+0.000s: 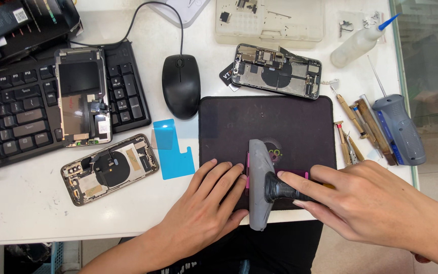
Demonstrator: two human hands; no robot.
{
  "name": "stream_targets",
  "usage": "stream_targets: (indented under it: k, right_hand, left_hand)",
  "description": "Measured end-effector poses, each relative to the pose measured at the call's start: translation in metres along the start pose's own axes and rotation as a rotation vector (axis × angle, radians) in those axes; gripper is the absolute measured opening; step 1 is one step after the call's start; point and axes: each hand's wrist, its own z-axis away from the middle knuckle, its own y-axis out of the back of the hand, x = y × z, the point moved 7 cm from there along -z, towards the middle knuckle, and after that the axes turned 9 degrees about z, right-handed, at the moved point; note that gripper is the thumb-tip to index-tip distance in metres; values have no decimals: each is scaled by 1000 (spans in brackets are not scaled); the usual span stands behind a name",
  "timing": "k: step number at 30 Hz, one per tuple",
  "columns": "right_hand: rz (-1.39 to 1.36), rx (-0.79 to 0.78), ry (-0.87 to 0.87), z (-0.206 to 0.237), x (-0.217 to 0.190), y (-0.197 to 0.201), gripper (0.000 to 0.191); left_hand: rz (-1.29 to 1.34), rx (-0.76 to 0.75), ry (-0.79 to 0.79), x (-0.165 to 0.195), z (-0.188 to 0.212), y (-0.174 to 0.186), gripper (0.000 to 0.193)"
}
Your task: The person removes pink adhesive strips from a smartphone battery, uses a rubber mallet to press the battery flat, and then installs the battery into a disassembled smartphone chassis. The person aligns the battery and connects the internal ribbon cable to the motherboard.
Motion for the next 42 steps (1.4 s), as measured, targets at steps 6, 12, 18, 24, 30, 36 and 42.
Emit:
stream_targets:
  k: [6,12,18,24,30,36,42]
  right_hand:
    - [-32,-85,-71,1,3,5,67]
    - [-77,38,-2,-3,-1,6,65]
    - [-74,-6,-86,7,8,-5,70]
    - [-55,7,-38,1,4,-9,70]
    - [-66,103,-41,5,3,3,70]
    - [-78,-31,-60,0,2,-8,70]
    - [-126,88,-31,0,2,-3,69]
  left_hand:
    - [-21,1,-1,-2,0,0,59]
    - [-12,1,-6,1,0,-1,59]
    - [-26,1,-7,-1,0,2,60]
    - [-9,9,-21,3,-1,1,59]
    - [-26,17,-42,2,1,4,55]
    - [-9,7,-39,4,-1,2,54]
    - [8,13,-33,2,0,2,53]
